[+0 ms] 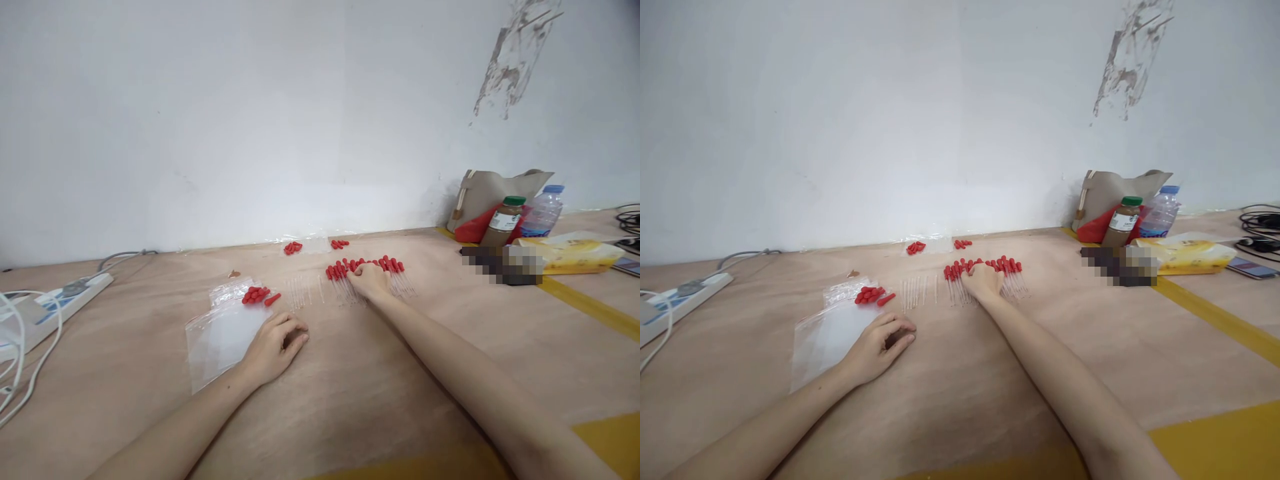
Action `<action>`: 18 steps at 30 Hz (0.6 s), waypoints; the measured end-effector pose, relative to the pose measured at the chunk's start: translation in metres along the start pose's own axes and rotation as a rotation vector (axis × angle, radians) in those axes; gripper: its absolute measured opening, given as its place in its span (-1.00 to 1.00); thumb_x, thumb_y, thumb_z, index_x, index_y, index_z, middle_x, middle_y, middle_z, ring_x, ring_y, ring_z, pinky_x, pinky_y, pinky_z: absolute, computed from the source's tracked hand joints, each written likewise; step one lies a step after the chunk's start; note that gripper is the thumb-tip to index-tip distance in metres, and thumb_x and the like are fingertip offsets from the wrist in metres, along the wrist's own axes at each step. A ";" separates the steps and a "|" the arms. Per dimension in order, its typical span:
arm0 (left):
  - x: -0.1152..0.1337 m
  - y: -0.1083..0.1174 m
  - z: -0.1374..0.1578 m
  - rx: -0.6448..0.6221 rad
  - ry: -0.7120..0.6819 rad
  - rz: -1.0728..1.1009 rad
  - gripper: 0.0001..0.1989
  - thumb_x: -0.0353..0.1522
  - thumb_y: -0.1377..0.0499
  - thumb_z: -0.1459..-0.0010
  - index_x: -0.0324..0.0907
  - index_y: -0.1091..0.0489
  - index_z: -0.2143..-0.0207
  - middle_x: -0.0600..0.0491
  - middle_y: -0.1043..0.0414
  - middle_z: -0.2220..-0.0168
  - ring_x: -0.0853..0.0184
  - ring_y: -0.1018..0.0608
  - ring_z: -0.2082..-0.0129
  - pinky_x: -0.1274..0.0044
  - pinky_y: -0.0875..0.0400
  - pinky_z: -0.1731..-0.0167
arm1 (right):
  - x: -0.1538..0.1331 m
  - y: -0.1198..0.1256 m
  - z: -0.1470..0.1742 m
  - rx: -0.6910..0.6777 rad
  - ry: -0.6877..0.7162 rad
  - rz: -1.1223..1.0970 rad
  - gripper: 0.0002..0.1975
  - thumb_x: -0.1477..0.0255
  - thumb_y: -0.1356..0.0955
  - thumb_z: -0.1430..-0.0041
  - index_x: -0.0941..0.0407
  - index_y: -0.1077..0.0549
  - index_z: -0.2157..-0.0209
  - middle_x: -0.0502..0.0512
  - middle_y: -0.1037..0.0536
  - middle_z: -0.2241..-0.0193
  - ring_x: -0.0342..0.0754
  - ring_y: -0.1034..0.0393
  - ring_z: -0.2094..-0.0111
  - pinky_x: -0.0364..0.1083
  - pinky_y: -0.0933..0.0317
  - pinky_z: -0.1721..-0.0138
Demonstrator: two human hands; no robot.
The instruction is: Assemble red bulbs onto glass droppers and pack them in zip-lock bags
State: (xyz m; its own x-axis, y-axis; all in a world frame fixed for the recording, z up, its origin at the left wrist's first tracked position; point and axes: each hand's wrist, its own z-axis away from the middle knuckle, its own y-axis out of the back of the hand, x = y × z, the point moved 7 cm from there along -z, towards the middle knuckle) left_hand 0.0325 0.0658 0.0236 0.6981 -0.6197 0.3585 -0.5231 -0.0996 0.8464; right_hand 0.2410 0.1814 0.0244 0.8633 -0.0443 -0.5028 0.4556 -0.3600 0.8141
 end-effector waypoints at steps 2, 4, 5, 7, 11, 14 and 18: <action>-0.001 0.000 0.000 -0.002 0.001 0.001 -0.86 -0.38 -0.03 -0.11 -0.16 -0.37 0.32 0.03 -0.37 0.34 0.31 -0.39 0.33 0.46 -0.29 0.29 | 0.001 -0.002 0.001 -0.001 -0.001 0.017 -0.79 0.30 -0.26 0.05 0.09 -0.45 0.59 0.07 -0.50 0.51 -0.01 -0.35 0.35 0.00 0.01 0.20; -0.001 0.000 -0.001 -0.001 0.002 0.002 -0.86 -0.38 -0.03 -0.11 -0.16 -0.37 0.33 0.02 -0.37 0.35 0.32 -0.39 0.34 0.46 -0.29 0.29 | 0.001 -0.003 0.002 -0.009 0.005 0.031 -0.77 0.28 -0.26 0.05 0.10 -0.45 0.58 0.07 -0.50 0.50 0.00 -0.35 0.34 0.00 0.02 0.20; -0.001 0.000 -0.001 -0.001 0.002 0.003 -0.86 -0.37 -0.02 -0.11 -0.16 -0.37 0.33 0.02 -0.37 0.35 0.32 -0.39 0.34 0.47 -0.29 0.30 | 0.001 -0.003 0.003 -0.014 0.008 0.035 -0.77 0.27 -0.26 0.05 0.10 -0.45 0.57 0.07 -0.50 0.50 -0.01 -0.35 0.34 0.00 0.03 0.20; -0.001 -0.001 -0.001 -0.002 0.004 0.003 -0.86 -0.37 -0.03 -0.11 -0.15 -0.37 0.33 0.03 -0.36 0.35 0.32 -0.39 0.34 0.47 -0.29 0.30 | -0.001 -0.003 0.005 -0.009 0.023 0.039 -0.77 0.27 -0.25 0.03 0.09 -0.44 0.55 0.06 -0.50 0.49 -0.02 -0.35 0.34 0.00 0.04 0.19; 0.000 -0.003 -0.001 -0.011 0.018 -0.011 -0.87 -0.37 -0.03 -0.11 -0.14 -0.36 0.31 0.04 -0.36 0.32 0.32 -0.39 0.31 0.48 -0.29 0.30 | -0.017 -0.001 0.015 0.026 0.129 0.039 -0.78 0.29 -0.23 -0.01 0.10 -0.42 0.50 0.04 -0.50 0.48 -0.07 -0.34 0.37 -0.01 0.07 0.18; -0.003 -0.003 -0.003 -0.049 0.013 -0.024 -0.87 -0.37 -0.03 -0.11 -0.14 -0.36 0.32 0.05 -0.36 0.34 0.34 -0.41 0.35 0.51 -0.31 0.33 | -0.038 -0.007 0.024 -0.004 0.244 0.037 -0.80 0.33 -0.22 -0.04 0.11 -0.41 0.46 0.05 -0.50 0.46 -0.06 -0.34 0.34 -0.03 0.06 0.18; -0.026 0.010 -0.012 0.024 0.048 -0.183 -0.82 -0.36 0.01 -0.13 -0.16 -0.37 0.33 0.03 -0.33 0.35 0.35 -0.42 0.42 0.52 -0.32 0.38 | -0.064 -0.020 0.033 -0.086 0.336 0.101 -0.83 0.41 -0.21 -0.06 0.14 -0.39 0.35 0.12 -0.49 0.39 -0.03 -0.35 0.28 -0.08 -0.03 0.25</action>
State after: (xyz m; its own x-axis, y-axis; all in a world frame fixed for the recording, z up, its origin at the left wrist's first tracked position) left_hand 0.0149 0.0907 0.0279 0.8050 -0.5519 0.2178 -0.3960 -0.2264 0.8899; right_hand 0.1700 0.1608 0.0307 0.9215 0.2384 -0.3066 0.3687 -0.2890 0.8835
